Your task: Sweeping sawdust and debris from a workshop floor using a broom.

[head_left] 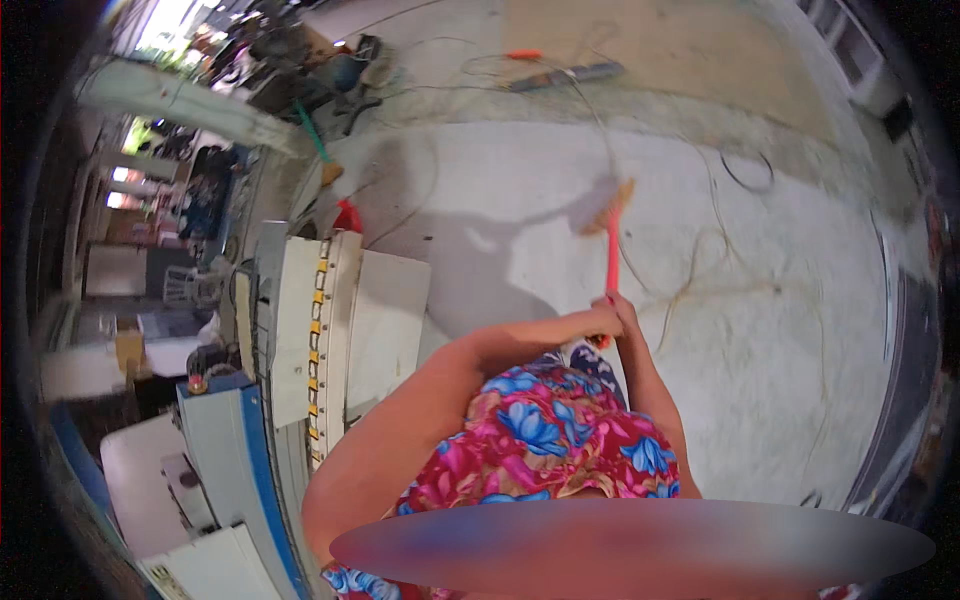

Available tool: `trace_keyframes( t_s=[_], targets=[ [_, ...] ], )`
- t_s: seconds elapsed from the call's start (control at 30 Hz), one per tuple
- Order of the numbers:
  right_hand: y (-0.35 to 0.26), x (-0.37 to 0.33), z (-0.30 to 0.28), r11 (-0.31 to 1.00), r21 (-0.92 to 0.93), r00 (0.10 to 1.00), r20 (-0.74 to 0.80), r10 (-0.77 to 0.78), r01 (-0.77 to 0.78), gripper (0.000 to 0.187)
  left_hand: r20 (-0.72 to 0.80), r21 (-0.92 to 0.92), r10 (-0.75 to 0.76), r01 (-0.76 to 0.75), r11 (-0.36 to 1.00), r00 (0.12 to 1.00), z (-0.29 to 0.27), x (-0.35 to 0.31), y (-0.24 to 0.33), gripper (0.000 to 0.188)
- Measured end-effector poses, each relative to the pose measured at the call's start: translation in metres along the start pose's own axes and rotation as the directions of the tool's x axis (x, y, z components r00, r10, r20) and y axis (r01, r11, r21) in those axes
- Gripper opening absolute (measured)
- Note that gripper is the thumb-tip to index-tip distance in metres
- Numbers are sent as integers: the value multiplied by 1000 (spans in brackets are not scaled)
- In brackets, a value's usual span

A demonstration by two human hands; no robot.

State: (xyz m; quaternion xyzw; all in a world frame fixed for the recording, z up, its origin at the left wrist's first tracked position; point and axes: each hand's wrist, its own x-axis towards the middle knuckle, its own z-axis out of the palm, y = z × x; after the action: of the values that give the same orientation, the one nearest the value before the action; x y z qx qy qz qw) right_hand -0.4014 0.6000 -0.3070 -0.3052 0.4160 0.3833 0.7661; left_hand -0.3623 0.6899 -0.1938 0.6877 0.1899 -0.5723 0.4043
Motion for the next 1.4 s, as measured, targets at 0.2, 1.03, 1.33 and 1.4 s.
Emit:
trace_keyframes(
  t_s=[0.2, 1.03, 1.33, 1.4],
  targets=[
    [34, -16, -29, 979, 198, 999, 11, 46, -47, 22, 471, -18, 151, -161, 987, 869, 18, 48, -44, 14],
    [-51, 41, 54, 989, 53, 987, -93, -133, 139, 24, -114, 340, -103, 136, 931, 988, -43, 25, 67, 25],
    [24, -1, 7, 947, 228, 871, -482, -93, 227, 20, 429, 462, -216, -8, 887, 877, -25, 22, 25, 16],
    [28, -14, 4, 901, 314, 837, -540, -90, 300, 19, 486, 470, -216, -44, 882, 846, -29, 0, 47, 15]
  ],
)
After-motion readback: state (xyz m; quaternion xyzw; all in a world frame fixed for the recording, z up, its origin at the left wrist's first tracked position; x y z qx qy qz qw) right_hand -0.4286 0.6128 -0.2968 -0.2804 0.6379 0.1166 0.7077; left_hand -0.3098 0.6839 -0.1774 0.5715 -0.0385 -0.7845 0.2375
